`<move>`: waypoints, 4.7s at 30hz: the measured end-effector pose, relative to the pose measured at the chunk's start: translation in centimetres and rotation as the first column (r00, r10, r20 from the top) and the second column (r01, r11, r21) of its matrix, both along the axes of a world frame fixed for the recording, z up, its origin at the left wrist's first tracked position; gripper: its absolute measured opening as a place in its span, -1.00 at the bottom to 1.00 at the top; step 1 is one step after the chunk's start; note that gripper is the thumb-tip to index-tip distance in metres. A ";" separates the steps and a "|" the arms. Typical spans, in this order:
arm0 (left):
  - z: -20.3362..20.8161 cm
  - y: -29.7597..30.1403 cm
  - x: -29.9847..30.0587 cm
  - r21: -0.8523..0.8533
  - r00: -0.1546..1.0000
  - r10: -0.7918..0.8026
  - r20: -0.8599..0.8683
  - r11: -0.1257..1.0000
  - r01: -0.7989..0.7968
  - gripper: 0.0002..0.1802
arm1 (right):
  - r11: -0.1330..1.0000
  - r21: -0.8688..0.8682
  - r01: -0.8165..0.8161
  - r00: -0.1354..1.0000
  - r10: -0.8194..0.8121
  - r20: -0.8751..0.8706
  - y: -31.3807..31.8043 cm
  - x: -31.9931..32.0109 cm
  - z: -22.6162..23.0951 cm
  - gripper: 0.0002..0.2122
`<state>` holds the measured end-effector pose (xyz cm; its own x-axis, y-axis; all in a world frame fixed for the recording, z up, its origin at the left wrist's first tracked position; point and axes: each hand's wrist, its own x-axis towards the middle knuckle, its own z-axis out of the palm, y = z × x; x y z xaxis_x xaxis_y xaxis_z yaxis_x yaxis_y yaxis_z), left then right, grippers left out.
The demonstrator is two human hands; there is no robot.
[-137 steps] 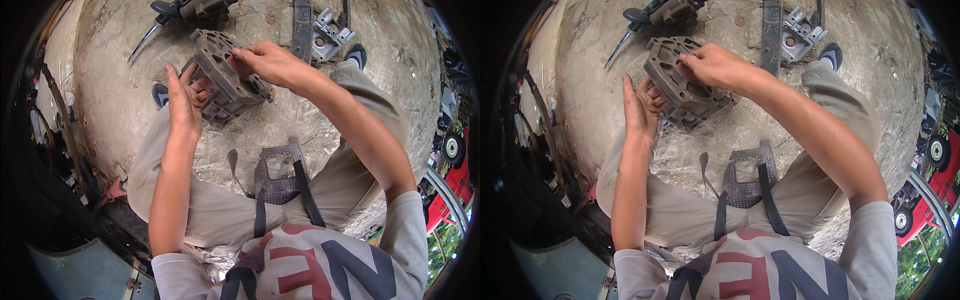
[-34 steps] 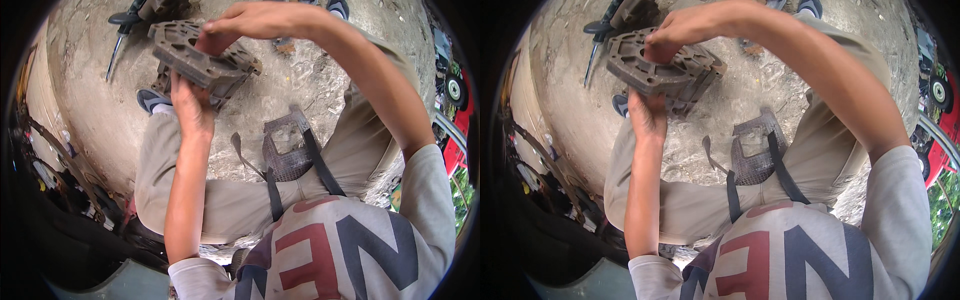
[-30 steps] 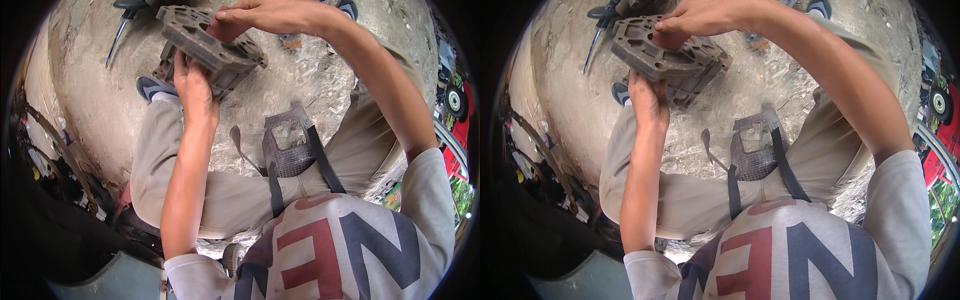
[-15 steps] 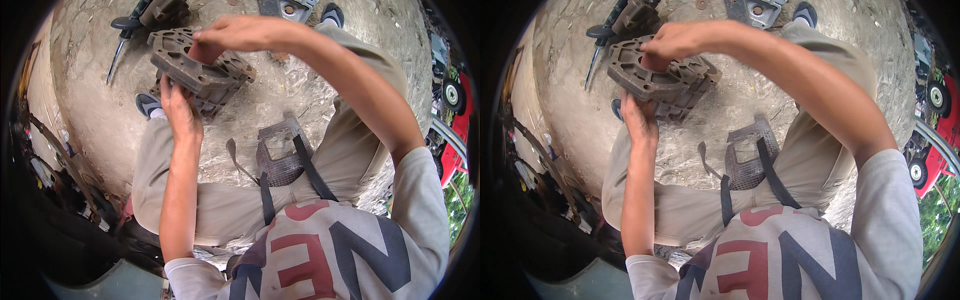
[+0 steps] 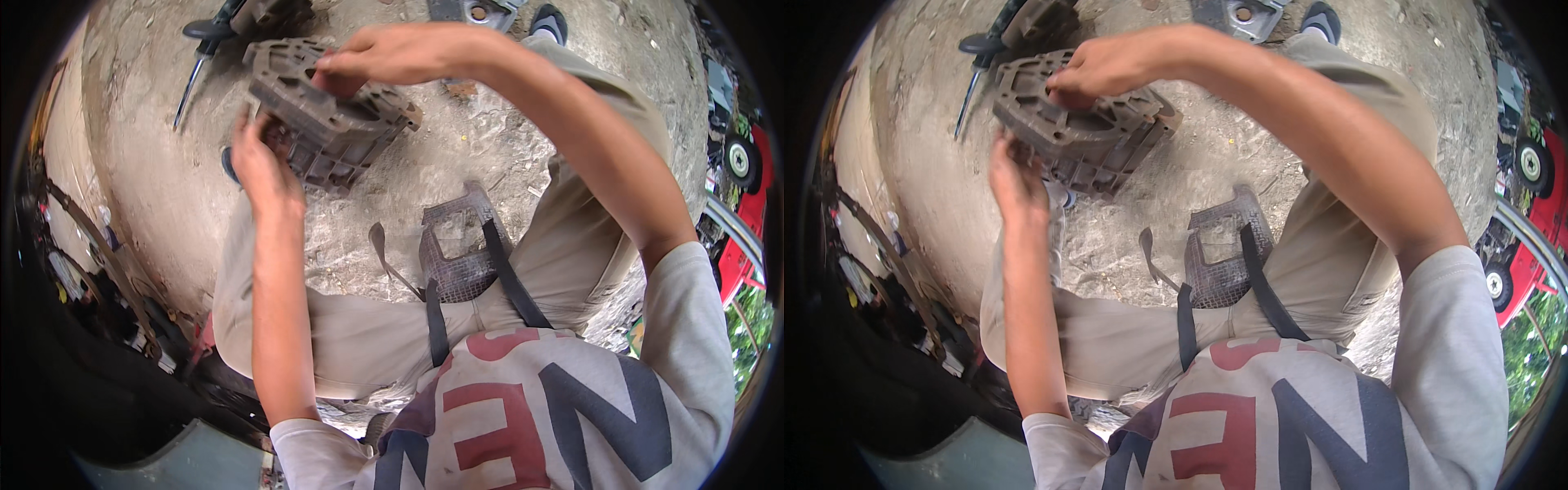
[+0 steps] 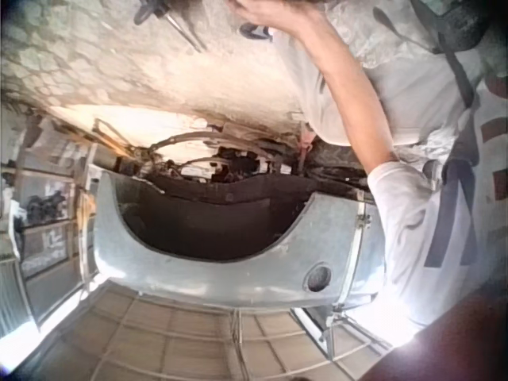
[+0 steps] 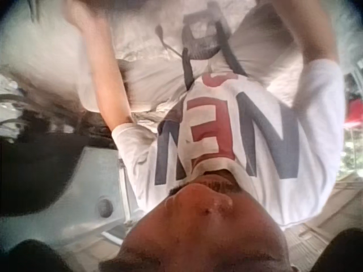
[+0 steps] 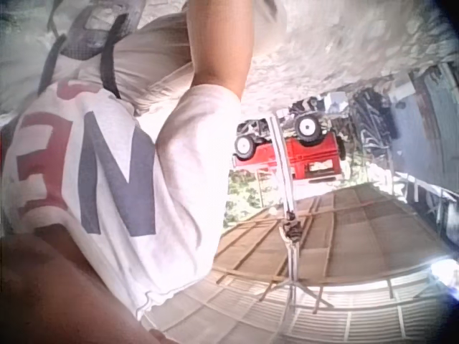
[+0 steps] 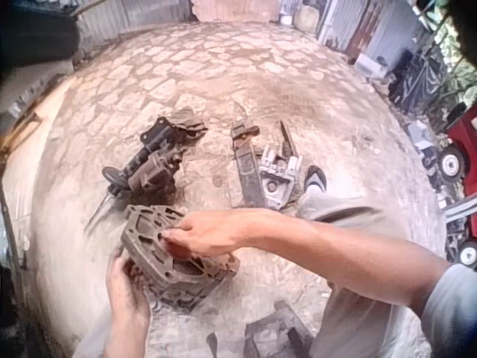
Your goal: The person sits on the ground and scrubs a metal engine block with a wire brush, then wipes it with a cloth. The person also handles a gasket and other small engine components, cleaning them by hand.
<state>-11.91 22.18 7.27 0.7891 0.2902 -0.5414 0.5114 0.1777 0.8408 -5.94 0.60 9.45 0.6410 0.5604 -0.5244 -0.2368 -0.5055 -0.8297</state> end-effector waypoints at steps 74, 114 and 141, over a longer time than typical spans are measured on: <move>1.3 -3.7 4.9 0.864 0.572 -0.696 0.434 0.501 -0.046 -0.62 | 0.961 0.127 0.247 0.958 -0.223 -0.179 0.6 1.5 -1.2 -0.56; 0.9 -3.5 5.3 0.863 0.573 -0.718 0.396 0.504 0.035 -0.66 | 0.977 -0.192 0.088 0.976 -0.046 0.214 1.8 0.6 -4.7 -0.39; 2.7 -4.1 5.1 0.822 0.640 -0.688 0.342 0.550 0.151 -0.68 | 0.938 0.001 0.346 0.937 -0.346 -0.047 1.0 0.2 -1.9 -0.47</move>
<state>-6.83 18.06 9.93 0.9568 -0.1265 0.2619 -0.2791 -0.6527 0.7043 -5.70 1.56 7.53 0.7721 0.3130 -0.5530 -0.4330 -0.3779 -0.8184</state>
